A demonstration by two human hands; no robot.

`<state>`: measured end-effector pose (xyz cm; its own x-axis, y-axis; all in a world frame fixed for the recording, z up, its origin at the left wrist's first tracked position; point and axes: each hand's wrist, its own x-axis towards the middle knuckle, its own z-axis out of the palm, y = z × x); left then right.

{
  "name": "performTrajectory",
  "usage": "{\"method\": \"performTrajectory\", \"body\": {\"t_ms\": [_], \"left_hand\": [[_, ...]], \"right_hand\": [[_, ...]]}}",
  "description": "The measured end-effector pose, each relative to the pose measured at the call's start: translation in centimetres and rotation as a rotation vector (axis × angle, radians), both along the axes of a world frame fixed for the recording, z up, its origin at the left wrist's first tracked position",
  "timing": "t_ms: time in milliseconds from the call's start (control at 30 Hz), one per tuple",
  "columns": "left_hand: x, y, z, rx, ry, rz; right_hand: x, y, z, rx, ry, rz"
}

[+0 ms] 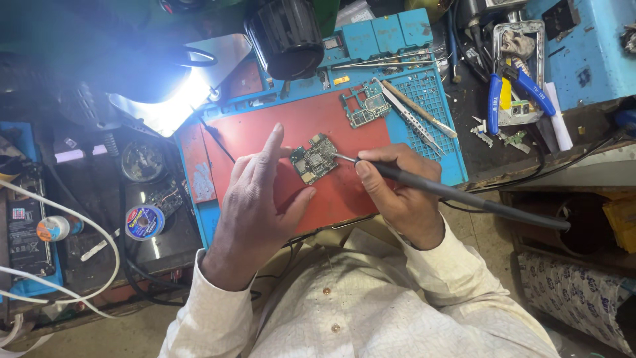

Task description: The person holds a small circuit board in one hand and works on it with a soldering iron, touching the board's components and contacts at various points. They briefly set the board down, apply paste from a small tube onto it, then resume soldering while repositioning the board repeatedly on the red work mat.

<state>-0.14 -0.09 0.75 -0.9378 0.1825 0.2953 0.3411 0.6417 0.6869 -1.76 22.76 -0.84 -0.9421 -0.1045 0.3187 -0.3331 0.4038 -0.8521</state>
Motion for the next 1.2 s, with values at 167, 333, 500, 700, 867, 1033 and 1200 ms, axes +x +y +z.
{"method": "performTrajectory", "body": {"t_ms": [167,333,500,700,867,1033,1200], "left_hand": [[0.0,0.2,-0.7,0.044,-0.068,0.037],[0.5,0.3,-1.3,0.011,0.017,0.045],[0.0,0.5,-1.2,-0.009,-0.013,0.061],[0.1,0.2,-1.3,-0.002,-0.022,0.048],[0.0,0.2,-1.4,-0.007,-0.018,0.041],[0.1,0.0,-1.2,0.027,-0.011,0.037],[0.0,-0.1,-1.1,0.039,0.003,0.022]], "right_hand": [[0.0,0.4,-0.3,0.05,0.043,0.039],[0.4,0.1,-0.7,0.096,0.104,0.064],[0.2,-0.6,-0.5,0.172,0.115,0.086],[0.1,-1.0,-0.5,0.197,0.114,0.092],[-0.1,-1.1,-0.7,0.228,0.126,0.094],[0.0,-1.0,-0.7,0.208,0.114,0.101],[-0.1,-1.0,-0.6,0.197,0.098,0.107]]}}
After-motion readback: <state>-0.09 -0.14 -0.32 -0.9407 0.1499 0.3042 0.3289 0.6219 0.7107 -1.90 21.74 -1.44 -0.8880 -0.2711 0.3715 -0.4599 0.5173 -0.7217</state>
